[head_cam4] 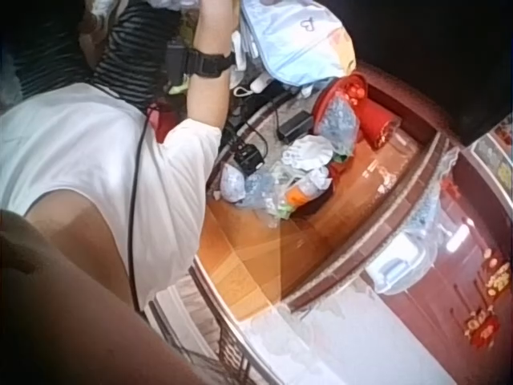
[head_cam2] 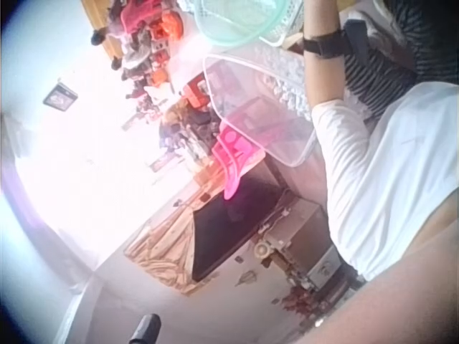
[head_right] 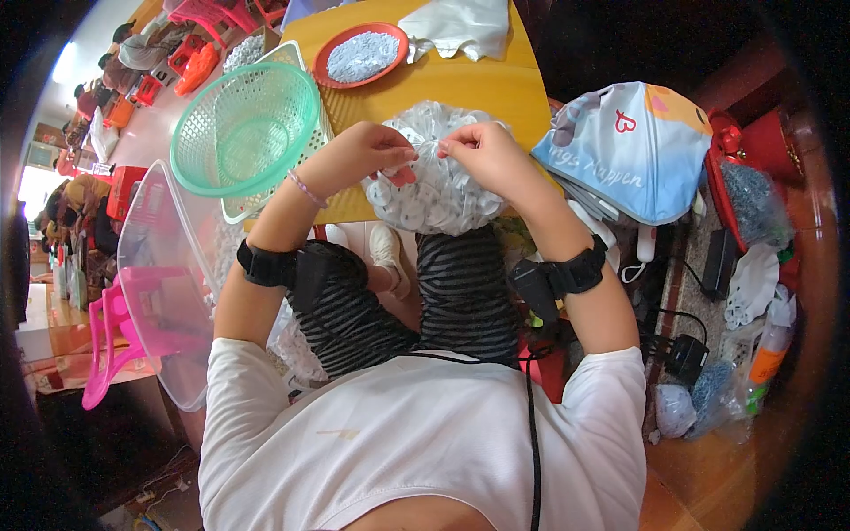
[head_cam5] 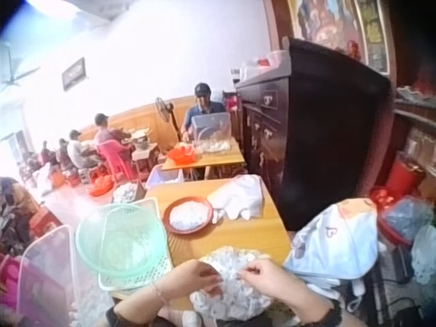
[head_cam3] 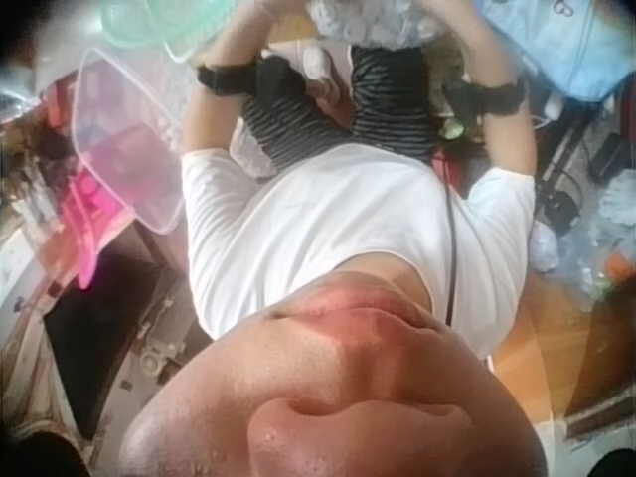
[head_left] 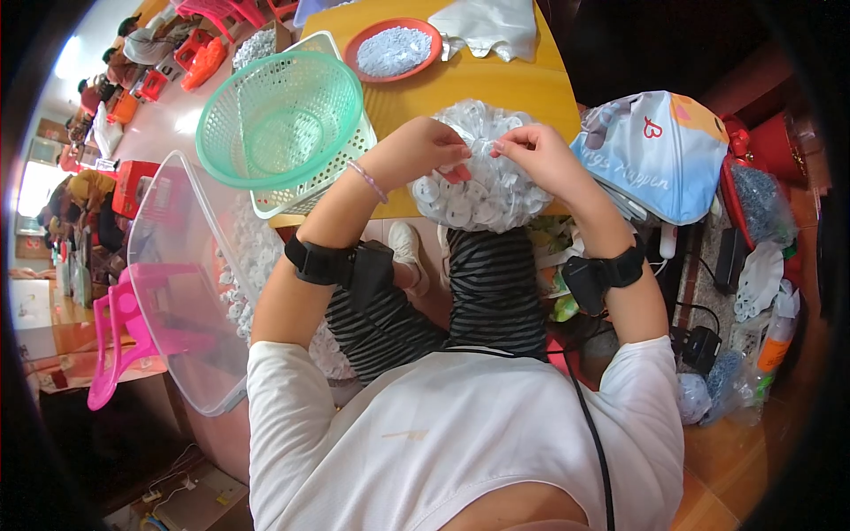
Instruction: The recorder is sorting and counting small white circular components, placing them into a plastic container.
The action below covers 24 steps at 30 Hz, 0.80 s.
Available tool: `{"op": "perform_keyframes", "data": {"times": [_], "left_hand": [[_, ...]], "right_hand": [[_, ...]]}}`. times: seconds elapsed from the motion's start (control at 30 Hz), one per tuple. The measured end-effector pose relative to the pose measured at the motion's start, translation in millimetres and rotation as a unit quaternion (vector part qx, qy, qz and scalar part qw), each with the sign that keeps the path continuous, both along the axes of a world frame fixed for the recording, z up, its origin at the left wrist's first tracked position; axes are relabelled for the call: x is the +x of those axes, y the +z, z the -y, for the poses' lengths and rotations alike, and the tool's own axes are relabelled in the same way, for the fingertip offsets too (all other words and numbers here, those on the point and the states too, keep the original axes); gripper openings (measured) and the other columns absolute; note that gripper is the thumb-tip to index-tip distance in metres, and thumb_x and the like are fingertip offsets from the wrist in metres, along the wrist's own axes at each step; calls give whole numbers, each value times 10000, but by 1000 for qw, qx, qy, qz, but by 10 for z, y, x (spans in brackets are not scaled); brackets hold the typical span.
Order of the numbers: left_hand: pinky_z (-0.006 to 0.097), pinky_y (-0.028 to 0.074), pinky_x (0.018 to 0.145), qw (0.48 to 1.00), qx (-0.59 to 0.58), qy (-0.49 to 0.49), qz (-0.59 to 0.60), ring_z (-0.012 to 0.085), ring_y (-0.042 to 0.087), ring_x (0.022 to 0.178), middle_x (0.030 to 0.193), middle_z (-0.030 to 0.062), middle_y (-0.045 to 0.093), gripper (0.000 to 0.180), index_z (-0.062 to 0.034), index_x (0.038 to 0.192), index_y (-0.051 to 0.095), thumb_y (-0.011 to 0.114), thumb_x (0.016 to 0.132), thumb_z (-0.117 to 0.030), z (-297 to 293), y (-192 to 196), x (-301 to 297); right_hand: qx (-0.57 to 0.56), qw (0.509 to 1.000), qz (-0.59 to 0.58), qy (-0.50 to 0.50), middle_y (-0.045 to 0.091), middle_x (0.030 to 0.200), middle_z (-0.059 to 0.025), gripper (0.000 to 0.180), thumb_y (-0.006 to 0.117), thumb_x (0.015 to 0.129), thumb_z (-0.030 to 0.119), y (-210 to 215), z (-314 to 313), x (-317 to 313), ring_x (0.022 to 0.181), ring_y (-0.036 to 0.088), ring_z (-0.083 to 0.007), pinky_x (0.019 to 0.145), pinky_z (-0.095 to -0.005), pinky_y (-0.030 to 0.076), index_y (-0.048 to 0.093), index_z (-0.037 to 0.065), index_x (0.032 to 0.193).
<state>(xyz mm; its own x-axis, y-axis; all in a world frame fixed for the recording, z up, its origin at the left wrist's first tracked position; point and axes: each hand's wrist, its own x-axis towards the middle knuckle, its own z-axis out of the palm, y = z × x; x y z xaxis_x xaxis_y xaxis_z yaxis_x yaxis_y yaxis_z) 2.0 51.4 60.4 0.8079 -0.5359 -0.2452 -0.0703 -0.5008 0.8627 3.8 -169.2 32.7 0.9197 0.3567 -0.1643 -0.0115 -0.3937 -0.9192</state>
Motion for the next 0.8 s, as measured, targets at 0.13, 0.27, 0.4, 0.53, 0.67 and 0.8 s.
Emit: {"op": "perform_keyframes", "data": {"times": [0.13, 0.27, 0.4, 0.53, 0.67, 0.8], "left_hand": [[243, 497, 708, 978, -96, 62, -176, 129, 648, 775, 891, 61, 680, 307, 2, 1000, 632, 543, 942, -285, 92, -12, -42], [246, 503, 733, 970, -139, 91, -178, 131, 635, 848, 923, 39, 656, 315, -18, 1039, 616, 555, 938, -311, 126, -119, -45], [254, 502, 758, 958, -185, 109, -192, 119, 614, 902, 936, 26, 639, 332, -30, 1080, 607, 577, 924, -321, 139, -90, -75], [262, 493, 761, 940, -208, 181, -203, 98, 578, 950, 993, 16, 625, 292, -58, 1091, 618, 609, 907, -285, 161, -83, -101], [243, 473, 738, 921, -285, 196, -179, 74, 564, 922, 992, -16, 621, 266, -87, 1084, 626, 636, 889, -269, 184, -225, -98], [228, 461, 732, 911, -302, 231, -162, 65, 560, 926, 993, -25, 620, 206, -102, 1030, 637, 634, 888, -252, 248, -261, -123]], "right_hand": [[74, 997, -23, 1, 662, 840, -24, 210, 602, 899, 171, -22, 44, -5, 756, 585, -99, 742, -219, 444, 666, -27, 921], [109, 991, -73, 28, 663, 840, -35, 196, 599, 899, 167, -11, 63, -1, 783, 577, -87, 758, -222, 435, 643, -7, 979], [122, 991, -63, 3, 655, 833, -25, 184, 588, 905, 167, -11, 52, 5, 801, 557, -71, 749, -217, 416, 637, 12, 991], [138, 988, -56, -29, 655, 846, -21, 177, 584, 905, 161, -63, 15, -20, 811, 553, -71, 746, -205, 405, 640, 18, 992], [184, 978, -26, -91, 654, 878, -40, 188, 625, 883, 154, -132, -97, -49, 809, 568, -89, 749, -219, 432, 638, -9, 976], [213, 965, -7, -152, 648, 895, -37, 203, 623, 891, 151, -193, -136, -40, 812, 569, -88, 748, -219, 439, 635, -28, 987]]}}
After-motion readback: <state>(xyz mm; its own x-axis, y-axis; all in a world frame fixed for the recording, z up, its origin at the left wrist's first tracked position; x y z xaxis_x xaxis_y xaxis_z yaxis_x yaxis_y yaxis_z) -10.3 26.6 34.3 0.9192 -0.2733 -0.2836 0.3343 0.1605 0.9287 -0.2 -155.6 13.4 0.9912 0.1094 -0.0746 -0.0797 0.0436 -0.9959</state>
